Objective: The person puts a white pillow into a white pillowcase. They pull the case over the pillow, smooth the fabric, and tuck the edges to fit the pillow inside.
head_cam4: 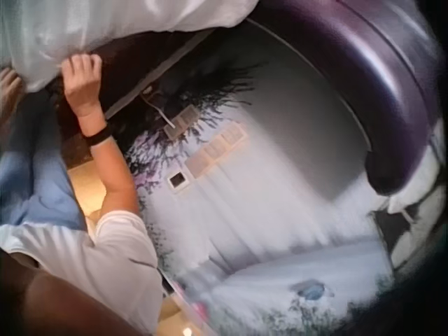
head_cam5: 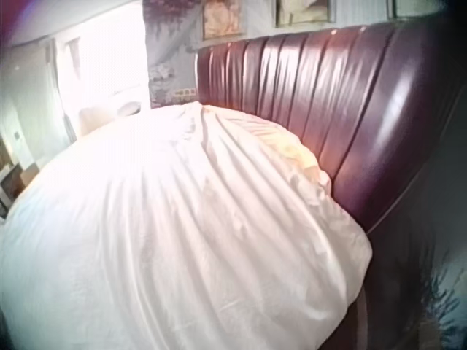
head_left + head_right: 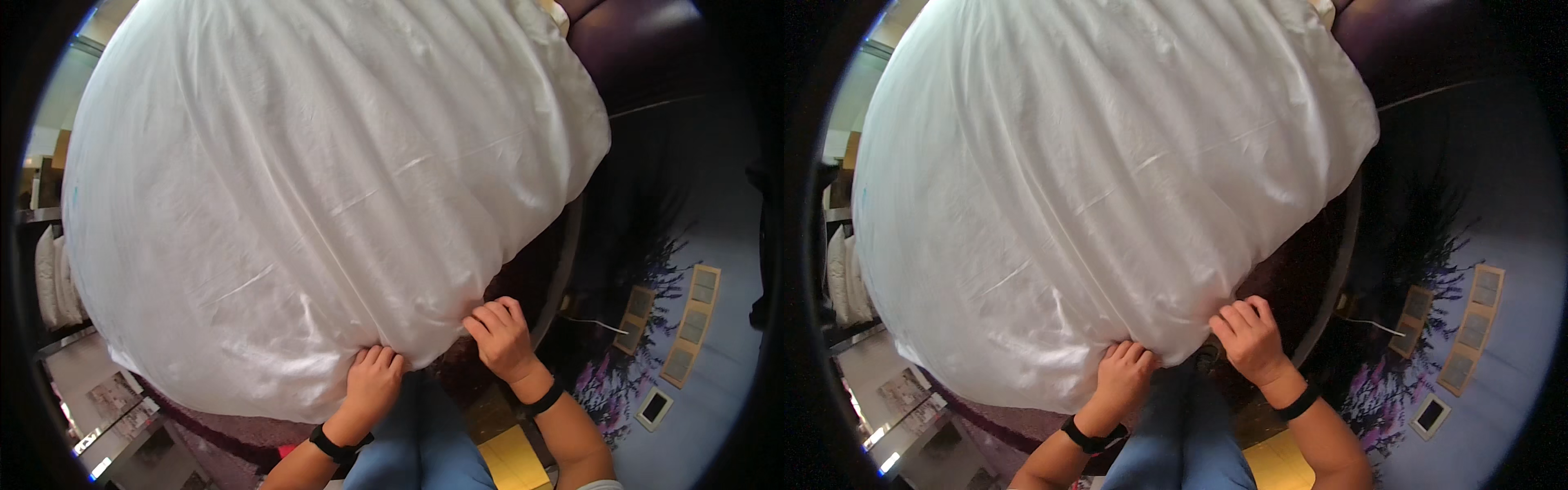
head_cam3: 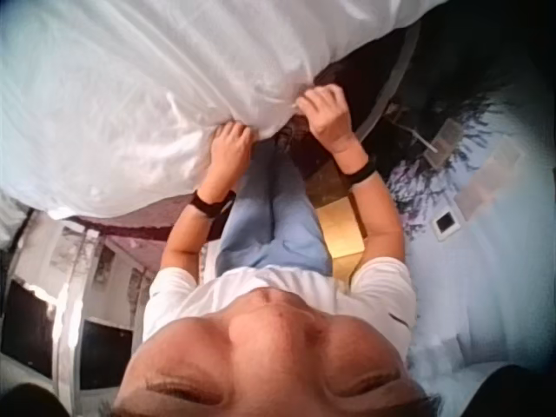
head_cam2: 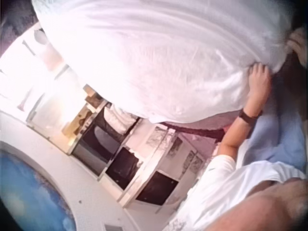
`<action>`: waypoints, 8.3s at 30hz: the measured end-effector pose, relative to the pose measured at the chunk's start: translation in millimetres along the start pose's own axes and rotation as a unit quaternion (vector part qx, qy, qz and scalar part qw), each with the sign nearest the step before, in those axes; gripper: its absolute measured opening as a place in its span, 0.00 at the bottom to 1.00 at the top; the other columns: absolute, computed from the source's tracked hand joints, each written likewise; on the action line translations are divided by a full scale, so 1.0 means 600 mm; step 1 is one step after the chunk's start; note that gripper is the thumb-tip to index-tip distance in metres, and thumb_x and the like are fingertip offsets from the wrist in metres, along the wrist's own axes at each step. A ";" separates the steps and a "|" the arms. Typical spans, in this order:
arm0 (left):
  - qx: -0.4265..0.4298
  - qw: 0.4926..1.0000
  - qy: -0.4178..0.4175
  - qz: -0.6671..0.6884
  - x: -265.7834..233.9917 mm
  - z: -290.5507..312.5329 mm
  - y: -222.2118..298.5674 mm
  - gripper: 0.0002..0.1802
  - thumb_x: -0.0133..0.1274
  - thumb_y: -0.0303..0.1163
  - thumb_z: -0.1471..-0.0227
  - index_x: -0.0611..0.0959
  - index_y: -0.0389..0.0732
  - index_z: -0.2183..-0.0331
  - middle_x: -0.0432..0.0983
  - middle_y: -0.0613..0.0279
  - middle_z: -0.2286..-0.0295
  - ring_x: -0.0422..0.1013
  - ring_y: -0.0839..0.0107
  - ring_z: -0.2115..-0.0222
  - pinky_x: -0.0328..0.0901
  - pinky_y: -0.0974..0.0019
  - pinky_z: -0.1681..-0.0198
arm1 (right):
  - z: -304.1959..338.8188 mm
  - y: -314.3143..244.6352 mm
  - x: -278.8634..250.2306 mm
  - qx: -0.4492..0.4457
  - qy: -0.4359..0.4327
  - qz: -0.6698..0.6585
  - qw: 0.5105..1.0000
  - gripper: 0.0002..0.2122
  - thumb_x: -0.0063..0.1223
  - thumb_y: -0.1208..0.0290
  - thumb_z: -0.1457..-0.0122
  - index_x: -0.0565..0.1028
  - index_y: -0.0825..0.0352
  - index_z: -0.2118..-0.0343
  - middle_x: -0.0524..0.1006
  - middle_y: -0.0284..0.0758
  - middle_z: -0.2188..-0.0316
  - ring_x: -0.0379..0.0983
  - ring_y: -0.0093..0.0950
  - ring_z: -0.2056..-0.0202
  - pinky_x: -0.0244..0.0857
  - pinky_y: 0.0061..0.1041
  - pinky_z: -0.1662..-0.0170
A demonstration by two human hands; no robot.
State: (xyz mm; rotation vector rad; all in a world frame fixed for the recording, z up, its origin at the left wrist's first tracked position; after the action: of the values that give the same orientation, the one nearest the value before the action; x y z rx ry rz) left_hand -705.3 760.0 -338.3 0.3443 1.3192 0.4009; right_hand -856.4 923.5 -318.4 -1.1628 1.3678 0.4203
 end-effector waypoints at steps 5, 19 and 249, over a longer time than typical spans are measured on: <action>-0.037 0.974 0.213 0.066 -0.039 -0.038 0.034 0.18 0.63 0.34 0.58 0.80 0.42 0.62 0.74 0.62 0.65 0.70 0.62 0.64 0.64 0.59 0.60 | -0.060 0.042 -0.020 0.052 0.103 0.158 0.981 0.14 0.54 0.81 0.47 0.77 0.67 0.56 0.74 0.37 0.54 0.70 0.34 0.55 0.63 0.36 0.53; -0.099 0.972 0.188 0.103 -0.044 -0.203 0.028 0.18 0.54 0.20 0.64 0.80 0.40 0.64 0.75 0.55 0.70 0.72 0.55 0.70 0.66 0.57 0.65 | -0.131 0.169 -0.004 -0.020 0.047 0.074 0.996 0.07 0.52 0.75 0.52 0.75 0.67 0.68 0.72 0.35 0.71 0.71 0.33 0.66 0.63 0.34 0.56; -0.248 0.922 0.295 -0.049 -0.161 -0.454 -0.001 0.24 0.63 0.32 0.64 0.79 0.47 0.59 0.73 0.64 0.57 0.68 0.64 0.52 0.54 0.53 0.42 | -0.559 0.318 -0.144 -0.054 -0.073 0.083 0.992 0.30 0.59 0.66 0.48 0.66 0.66 0.41 0.60 0.47 0.37 0.54 0.47 0.37 0.48 0.47 0.36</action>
State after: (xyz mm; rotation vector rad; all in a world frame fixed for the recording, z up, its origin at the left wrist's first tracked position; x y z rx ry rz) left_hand -990.2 718.3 -314.5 -0.2954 1.7467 0.7735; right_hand -1210.4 762.4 -247.6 -1.0876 1.3316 0.6936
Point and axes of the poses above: each hand's wrist, its own z-axis away from the middle knuckle, its own x-axis out of the palm, y = z × x, the point moved 3 cm from there along -z, towards the middle knuckle
